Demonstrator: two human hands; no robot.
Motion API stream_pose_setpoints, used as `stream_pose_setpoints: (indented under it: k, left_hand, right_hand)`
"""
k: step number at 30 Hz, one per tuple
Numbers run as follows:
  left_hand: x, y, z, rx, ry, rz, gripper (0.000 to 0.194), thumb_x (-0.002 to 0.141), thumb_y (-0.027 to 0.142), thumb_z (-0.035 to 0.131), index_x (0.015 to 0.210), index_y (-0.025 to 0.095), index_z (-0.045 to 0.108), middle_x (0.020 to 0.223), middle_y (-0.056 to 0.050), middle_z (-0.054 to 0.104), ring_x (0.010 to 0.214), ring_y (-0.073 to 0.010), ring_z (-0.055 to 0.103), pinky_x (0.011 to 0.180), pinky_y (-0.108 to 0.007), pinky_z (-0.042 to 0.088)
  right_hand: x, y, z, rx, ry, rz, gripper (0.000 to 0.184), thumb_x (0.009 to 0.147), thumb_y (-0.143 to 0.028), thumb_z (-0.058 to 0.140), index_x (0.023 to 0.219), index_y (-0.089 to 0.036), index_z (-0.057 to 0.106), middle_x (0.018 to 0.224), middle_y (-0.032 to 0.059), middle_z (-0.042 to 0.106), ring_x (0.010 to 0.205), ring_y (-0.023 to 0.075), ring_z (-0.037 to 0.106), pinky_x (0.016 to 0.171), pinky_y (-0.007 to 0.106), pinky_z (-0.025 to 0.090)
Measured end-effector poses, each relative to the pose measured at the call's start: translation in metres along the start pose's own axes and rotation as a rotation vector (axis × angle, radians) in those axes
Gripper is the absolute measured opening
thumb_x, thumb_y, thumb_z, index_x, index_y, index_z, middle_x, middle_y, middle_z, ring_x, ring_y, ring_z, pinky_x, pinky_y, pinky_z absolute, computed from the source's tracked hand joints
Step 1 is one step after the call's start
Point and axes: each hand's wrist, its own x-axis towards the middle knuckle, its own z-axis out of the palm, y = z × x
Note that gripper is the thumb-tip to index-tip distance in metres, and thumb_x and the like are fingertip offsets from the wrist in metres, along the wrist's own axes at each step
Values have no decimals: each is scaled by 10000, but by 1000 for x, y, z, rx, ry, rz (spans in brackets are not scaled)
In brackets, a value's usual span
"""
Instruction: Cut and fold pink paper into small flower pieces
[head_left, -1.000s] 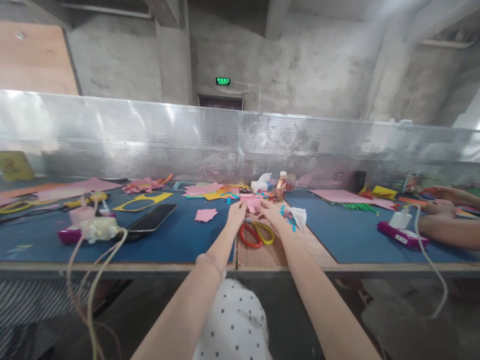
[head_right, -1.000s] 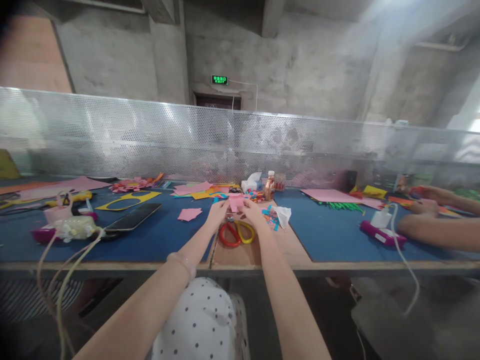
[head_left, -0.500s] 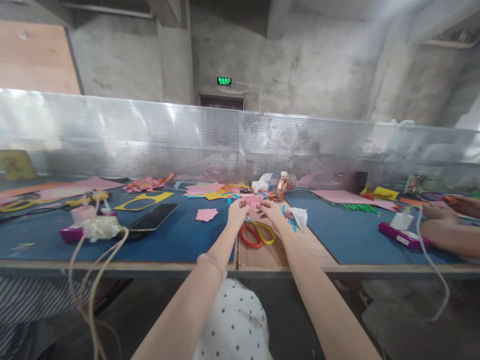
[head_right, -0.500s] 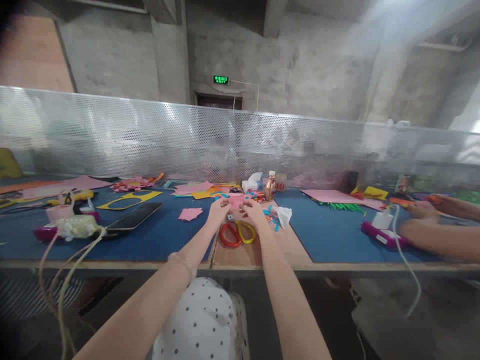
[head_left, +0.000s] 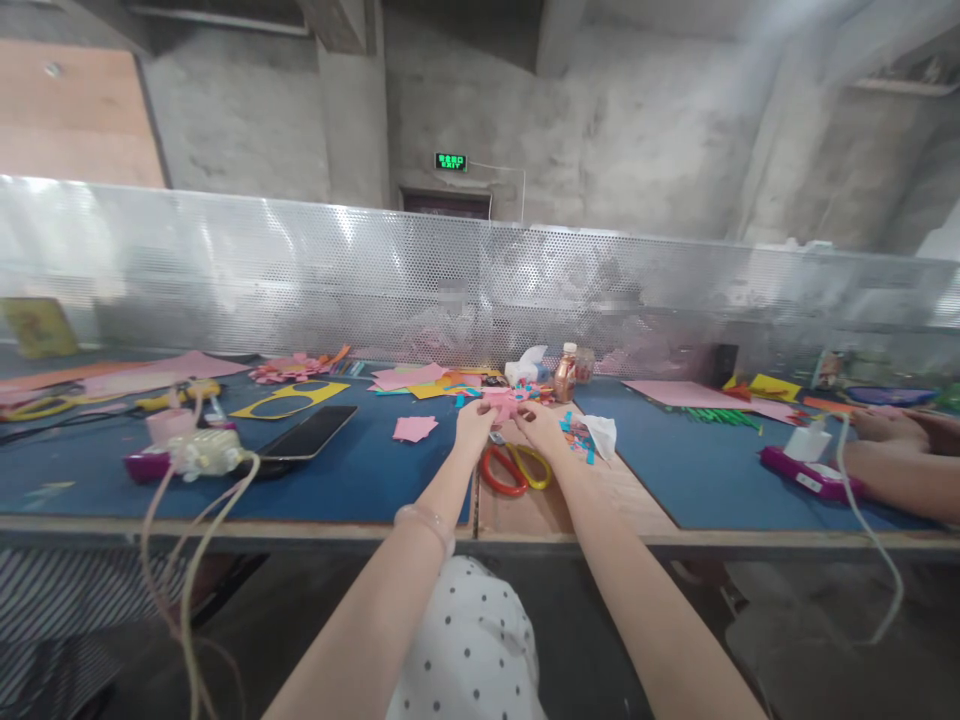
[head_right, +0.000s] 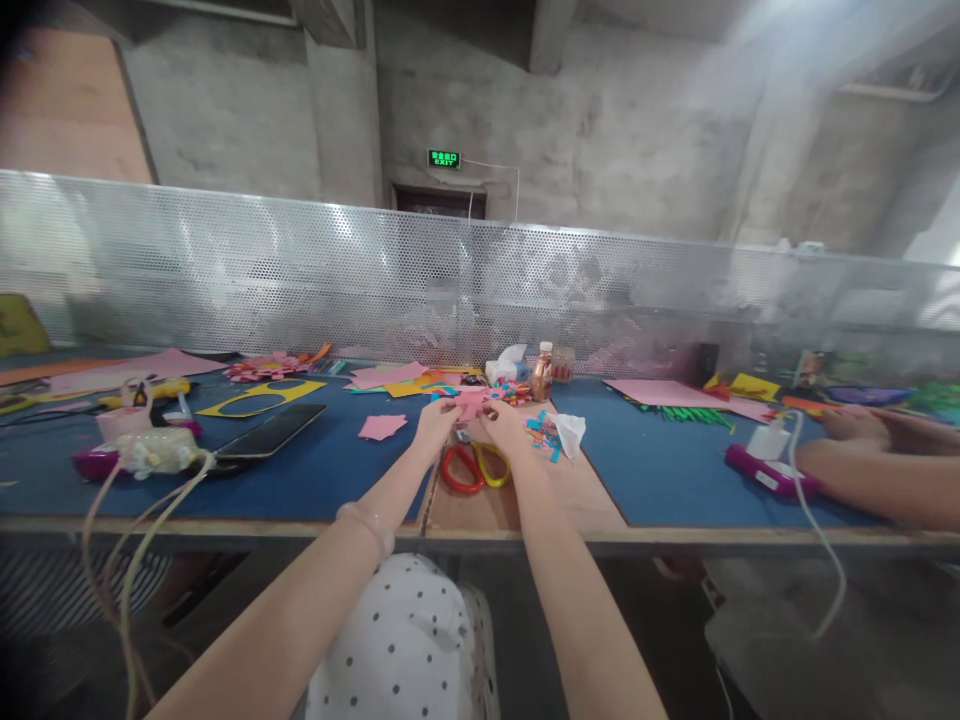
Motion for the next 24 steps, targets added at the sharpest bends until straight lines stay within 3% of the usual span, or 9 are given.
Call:
stream_pose_setpoints:
  k: [7,13,19,24]
  left_hand:
    - [-5,7,1,-229,23,-57,69,660,176,576,680,111,562,617,-1,562,525,-93,548,578,-274,516]
    - [-8,13,0,-364,31,-142,35,696,146,538,699,112,541,565,11,529,512,-102,569,581,-270,504]
    - [-10,18,0,-404,-1,-165,240,683,346,593,720,121,521,616,-5,549,515,-109,577,553,-270,495]
    - [-13,21,1,-358,-12,-168,185,668,231,606,773,121,499,679,-11,553,524,-99,577,531,-241,483]
  right_hand:
    - [-2,-5,1,-272,21,-157,261,784,-193,414,951,-162,612,968,84,628,838,170,566,781,285,423]
    - [-8,-20,-2,-424,-77,-173,356,804,-179,396,1125,-173,549,1076,89,595,962,175,550,843,284,409]
    - [-11,-25,-4,-512,-128,-151,396,810,-177,377,1183,-198,510,1137,79,565,967,186,554,860,292,402]
    - [-11,-28,-2,-444,-131,-153,402,782,-138,381,1152,-178,533,1162,84,548,1005,188,533,876,298,395]
